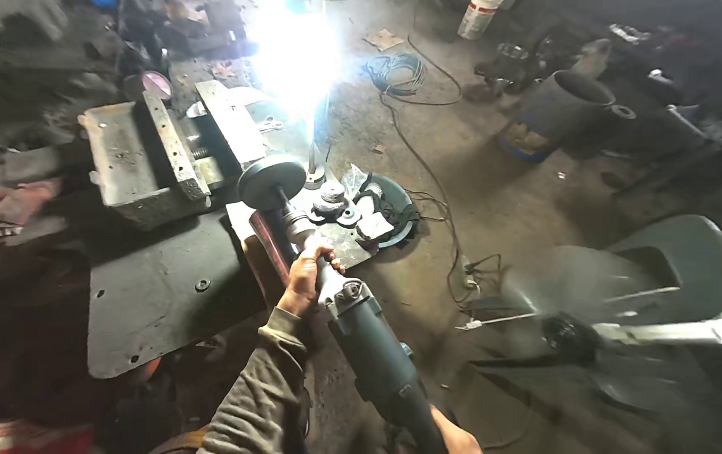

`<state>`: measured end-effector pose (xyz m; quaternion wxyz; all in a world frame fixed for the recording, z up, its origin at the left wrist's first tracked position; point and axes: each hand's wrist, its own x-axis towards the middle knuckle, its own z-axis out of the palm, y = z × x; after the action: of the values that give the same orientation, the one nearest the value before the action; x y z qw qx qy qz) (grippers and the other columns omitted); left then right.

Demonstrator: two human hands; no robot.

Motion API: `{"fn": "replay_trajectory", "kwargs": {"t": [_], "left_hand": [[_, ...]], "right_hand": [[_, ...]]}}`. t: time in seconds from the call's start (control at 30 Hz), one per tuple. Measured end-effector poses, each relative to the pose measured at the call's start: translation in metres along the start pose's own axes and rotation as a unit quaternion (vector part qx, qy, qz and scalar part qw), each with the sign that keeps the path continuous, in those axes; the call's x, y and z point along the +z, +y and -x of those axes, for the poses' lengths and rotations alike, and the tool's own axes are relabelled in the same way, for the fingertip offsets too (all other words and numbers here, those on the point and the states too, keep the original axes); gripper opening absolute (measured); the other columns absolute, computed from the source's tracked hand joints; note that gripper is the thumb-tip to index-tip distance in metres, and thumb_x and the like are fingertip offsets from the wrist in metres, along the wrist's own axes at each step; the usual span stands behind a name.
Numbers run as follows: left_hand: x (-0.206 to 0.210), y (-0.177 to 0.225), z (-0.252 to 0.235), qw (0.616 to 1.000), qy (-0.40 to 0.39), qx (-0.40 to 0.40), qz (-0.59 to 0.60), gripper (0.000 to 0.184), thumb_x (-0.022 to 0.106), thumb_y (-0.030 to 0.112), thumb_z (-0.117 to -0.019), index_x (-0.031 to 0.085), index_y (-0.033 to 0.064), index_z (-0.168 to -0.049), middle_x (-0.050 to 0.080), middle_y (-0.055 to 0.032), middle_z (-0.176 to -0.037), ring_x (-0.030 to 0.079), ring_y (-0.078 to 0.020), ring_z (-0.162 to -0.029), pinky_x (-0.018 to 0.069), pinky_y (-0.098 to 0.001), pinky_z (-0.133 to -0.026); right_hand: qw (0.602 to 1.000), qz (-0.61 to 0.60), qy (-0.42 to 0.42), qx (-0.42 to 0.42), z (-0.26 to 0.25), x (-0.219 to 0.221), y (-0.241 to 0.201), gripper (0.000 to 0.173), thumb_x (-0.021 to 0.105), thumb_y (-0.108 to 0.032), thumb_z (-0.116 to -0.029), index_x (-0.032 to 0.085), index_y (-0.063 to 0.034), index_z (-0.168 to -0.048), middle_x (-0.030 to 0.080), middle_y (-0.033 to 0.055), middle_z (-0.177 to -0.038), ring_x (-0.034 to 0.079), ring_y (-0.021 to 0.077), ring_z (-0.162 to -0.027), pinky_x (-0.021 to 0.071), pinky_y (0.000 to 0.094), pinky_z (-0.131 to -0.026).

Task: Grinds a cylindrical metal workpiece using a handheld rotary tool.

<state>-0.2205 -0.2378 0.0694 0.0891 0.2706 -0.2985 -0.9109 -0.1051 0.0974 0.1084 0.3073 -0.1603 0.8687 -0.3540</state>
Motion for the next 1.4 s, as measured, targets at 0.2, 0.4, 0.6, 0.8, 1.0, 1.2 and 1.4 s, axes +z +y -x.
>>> {"fn": "replay_trajectory", "kwargs": {"t": [0.2, 0.4, 0.6, 0.8, 1.0, 1.2, 1.4], "left_hand": [[-0.026, 0.010, 0.022, 0.996, -0.017, 0.040, 0.073, 0.027, 0.041, 0.016, -0.1030, 0.054, 0.0078, -0.081, 0.056, -0.0047, -0.062, 0.060, -0.0180, -0.053, 0.0580, -0.0345, -0.057], [-0.052, 0.012, 0.024, 0.987, -0.077, 0.061, 0.127, 0.023, 0.040, 0.016, -0.1017, 0.053, 0.0093, -0.084, 0.053, -0.0037, -0.061, 0.060, -0.0174, -0.054, 0.0581, -0.0348, -0.060], [-0.033, 0.008, 0.021, 0.991, -0.096, 0.055, 0.080, 0.029, 0.038, 0.017, -0.1031, 0.055, 0.0095, -0.081, 0.055, -0.0035, -0.062, 0.061, -0.0176, -0.057, 0.0579, -0.0350, -0.061], [-0.012, -0.006, 0.000, 0.998, -0.065, 0.006, 0.024, 0.022, 0.045, 0.018, -0.1044, 0.056, 0.0083, -0.088, 0.056, -0.0042, -0.068, 0.059, -0.0180, -0.058, 0.0568, -0.0358, -0.060], [0.010, -0.011, -0.014, 0.999, 0.004, -0.041, 0.017, 0.015, 0.055, 0.014, -0.1009, 0.056, 0.0037, -0.090, 0.058, -0.0074, -0.067, 0.061, -0.0195, -0.055, 0.0581, -0.0358, -0.056], [0.009, -0.006, -0.011, 0.999, 0.004, -0.043, 0.019, 0.013, 0.057, 0.013, -0.1005, 0.057, 0.0030, -0.091, 0.058, -0.0076, -0.068, 0.061, -0.0193, -0.055, 0.0585, -0.0349, -0.055], [-0.018, 0.010, 0.009, 0.998, -0.040, -0.004, 0.038, 0.022, 0.048, 0.018, -0.1043, 0.058, 0.0068, -0.088, 0.057, -0.0048, -0.068, 0.060, -0.0174, -0.059, 0.0572, -0.0343, -0.059]], "right_hand": [[0.998, 0.062, -0.022, 0.004, 0.009, 0.004, -0.019, 0.055, 0.077, -0.038, -0.0893, 0.065, -0.0020, -0.128, 0.076, 0.0150, -0.099, 0.075, 0.0295, -0.095, 0.0584, 0.0570, -0.087], [0.994, 0.105, -0.021, 0.001, 0.010, 0.012, -0.029, 0.051, 0.074, -0.042, -0.0908, 0.065, -0.0067, -0.126, 0.075, 0.0140, -0.089, 0.075, 0.0327, -0.085, 0.0587, 0.0601, -0.076], [0.995, 0.097, -0.002, 0.001, 0.014, 0.013, -0.023, 0.057, 0.075, -0.039, -0.0901, 0.064, -0.0008, -0.130, 0.076, 0.0160, -0.099, 0.075, 0.0312, -0.094, 0.0584, 0.0582, -0.086], [0.999, 0.043, 0.023, -0.002, 0.011, 0.011, -0.012, 0.052, 0.079, -0.033, -0.0887, 0.065, 0.0001, -0.126, 0.075, 0.0131, -0.104, 0.073, 0.0216, -0.098, 0.0581, 0.0471, -0.092], [1.000, -0.005, 0.021, 0.008, 0.004, 0.008, -0.005, 0.047, 0.082, -0.033, -0.0871, 0.068, -0.0026, -0.121, 0.075, 0.0098, -0.101, 0.073, 0.0182, -0.092, 0.0611, 0.0451, -0.089], [1.000, -0.021, 0.019, 0.000, 0.002, 0.009, -0.007, 0.044, 0.082, -0.029, -0.0875, 0.068, -0.0017, -0.118, 0.075, 0.0099, -0.097, 0.073, 0.0181, -0.085, 0.0626, 0.0440, -0.084], [0.999, 0.031, 0.005, 0.001, 0.008, 0.014, -0.023, 0.047, 0.081, -0.033, -0.0881, 0.067, -0.0023, -0.121, 0.074, 0.0099, -0.095, 0.072, 0.0191, -0.087, 0.0606, 0.0454, -0.084]]}}
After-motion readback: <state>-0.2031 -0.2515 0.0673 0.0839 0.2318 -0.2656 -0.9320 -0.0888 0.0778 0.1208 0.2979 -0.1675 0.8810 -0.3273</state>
